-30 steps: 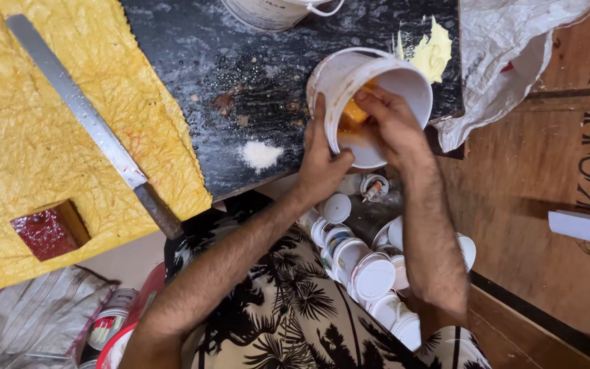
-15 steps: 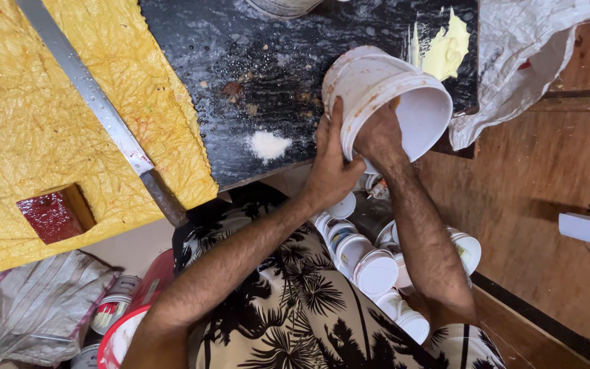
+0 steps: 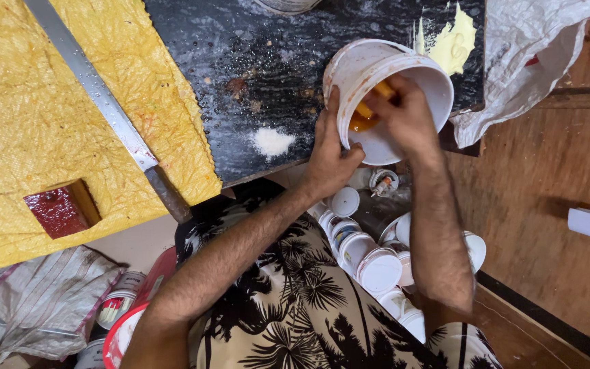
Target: The person repeatedly dips a sponge into a bucket of orange liquid and wipes it onto a rectangular tray of red grid-shaped items. The person also pours liquid between containers, wipes the work surface with a cloth, and uses a metal spatula to scrape residue.
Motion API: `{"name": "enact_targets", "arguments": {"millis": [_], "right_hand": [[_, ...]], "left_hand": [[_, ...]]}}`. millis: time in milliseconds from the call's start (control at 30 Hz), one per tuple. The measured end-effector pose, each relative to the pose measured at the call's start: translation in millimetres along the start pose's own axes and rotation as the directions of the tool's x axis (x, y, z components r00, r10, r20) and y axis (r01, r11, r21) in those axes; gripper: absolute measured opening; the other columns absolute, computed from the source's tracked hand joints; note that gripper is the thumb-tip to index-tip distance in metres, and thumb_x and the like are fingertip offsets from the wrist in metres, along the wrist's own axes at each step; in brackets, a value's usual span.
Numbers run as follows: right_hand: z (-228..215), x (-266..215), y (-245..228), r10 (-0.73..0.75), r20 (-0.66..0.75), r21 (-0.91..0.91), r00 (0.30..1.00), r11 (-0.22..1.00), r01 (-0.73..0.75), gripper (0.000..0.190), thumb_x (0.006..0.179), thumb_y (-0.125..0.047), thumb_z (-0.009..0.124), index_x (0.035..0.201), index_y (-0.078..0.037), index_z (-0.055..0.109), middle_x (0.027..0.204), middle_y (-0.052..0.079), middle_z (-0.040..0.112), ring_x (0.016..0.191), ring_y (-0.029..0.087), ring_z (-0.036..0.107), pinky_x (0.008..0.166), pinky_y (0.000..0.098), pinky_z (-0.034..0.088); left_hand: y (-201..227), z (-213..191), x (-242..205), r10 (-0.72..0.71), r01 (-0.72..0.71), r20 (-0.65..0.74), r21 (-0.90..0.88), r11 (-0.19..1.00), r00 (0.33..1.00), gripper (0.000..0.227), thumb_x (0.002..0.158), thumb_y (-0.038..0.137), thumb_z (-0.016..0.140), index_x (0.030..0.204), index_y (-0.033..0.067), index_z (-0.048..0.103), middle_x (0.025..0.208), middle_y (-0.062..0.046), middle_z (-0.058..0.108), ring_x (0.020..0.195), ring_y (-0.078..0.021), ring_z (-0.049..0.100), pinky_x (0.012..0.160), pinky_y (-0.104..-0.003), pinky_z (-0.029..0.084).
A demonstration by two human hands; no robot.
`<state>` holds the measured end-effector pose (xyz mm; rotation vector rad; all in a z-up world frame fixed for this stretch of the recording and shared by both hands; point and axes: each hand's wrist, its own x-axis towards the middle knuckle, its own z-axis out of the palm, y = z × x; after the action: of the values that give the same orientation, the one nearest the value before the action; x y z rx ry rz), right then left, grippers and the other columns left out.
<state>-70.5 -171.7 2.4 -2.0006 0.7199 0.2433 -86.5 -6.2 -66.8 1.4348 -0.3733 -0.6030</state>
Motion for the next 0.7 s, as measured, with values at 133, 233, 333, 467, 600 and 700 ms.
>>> {"name": "enact_targets", "arguments": {"millis": [133,233,333,467,600,700], "right_hand": [[21,1,15,-0.258,-0.009,-0.595,0.966,0.778,0.202,0.047,0.086,-0.013,0.075,0.127,0.007,0.065,0.130,0.035,0.055,0.114,0.049,0.056,0.100,0.0521,0.046],[31,6,32,-0.388,0.119,-0.710,0.914,0.611,0.352,0.046,0.087,-0.016,0.078,0.125,0.007,0.066,0.131,0.034,0.058,0.123,0.057,0.046,0.108,0.0602,0.033],[34,11,44,-0.463,0.229,-0.772,0.857,0.449,0.449,0.047,0.086,-0.019,0.079,0.125,0.005,0.067,0.130,0.030,0.061,0.124,0.054,0.050,0.108,0.0662,0.032],[23,11,46,-0.311,0.086,-0.427,0.946,0.847,0.317,0.038,0.091,-0.011,0.073,0.128,-0.002,0.068,0.132,0.020,0.068,0.127,0.042,0.063,0.111,0.0554,0.051],[2,-2,31,0.113,0.180,0.472,0.977,0.862,-0.186,0.051,0.094,-0.014,0.068,0.142,-0.001,0.055,0.133,0.015,0.064,0.119,0.031,0.065,0.102,0.0501,0.058],[-22,-15,16,-0.064,0.227,0.761,0.972,0.634,-0.136,0.053,0.104,-0.017,0.068,0.150,0.003,0.051,0.140,0.016,0.062,0.126,0.030,0.063,0.110,0.0489,0.053]], "left_hand": [[0,2,-3,-0.034,0.034,-0.001,-0.013,0.999,0.999,0.108,0.085,-0.002,0.064,0.165,0.0101,-0.007,0.161,-0.030,0.015,0.153,-0.0438,0.023,0.126,-0.046,0.030],[1,4,-5,-0.040,0.041,0.007,-0.034,0.999,0.999,0.106,0.085,-0.001,0.062,0.166,0.0120,-0.005,0.160,-0.029,0.018,0.152,-0.0430,0.027,0.125,-0.044,0.036],[1,6,-7,-0.105,0.104,-0.002,-0.114,0.988,0.995,0.103,0.082,0.000,0.059,0.165,0.0136,-0.001,0.160,-0.029,0.019,0.149,-0.0424,0.031,0.113,-0.041,0.050],[-3,11,-7,0.008,-0.008,-0.044,0.006,1.000,0.999,0.106,0.084,-0.002,0.062,0.166,0.0105,-0.003,0.163,-0.031,0.016,0.152,-0.0457,0.023,0.123,-0.045,0.035],[-6,12,-3,0.039,-0.037,-0.097,0.024,0.999,0.994,0.104,0.084,0.000,0.063,0.165,0.0079,-0.001,0.162,-0.032,0.019,0.152,-0.0446,0.025,0.125,-0.046,0.032],[-3,12,4,-0.001,0.004,-0.116,0.024,1.000,0.993,0.103,0.086,0.005,0.064,0.166,0.0073,0.000,0.160,-0.031,0.023,0.150,-0.0433,0.029,0.127,-0.047,0.028]]}}
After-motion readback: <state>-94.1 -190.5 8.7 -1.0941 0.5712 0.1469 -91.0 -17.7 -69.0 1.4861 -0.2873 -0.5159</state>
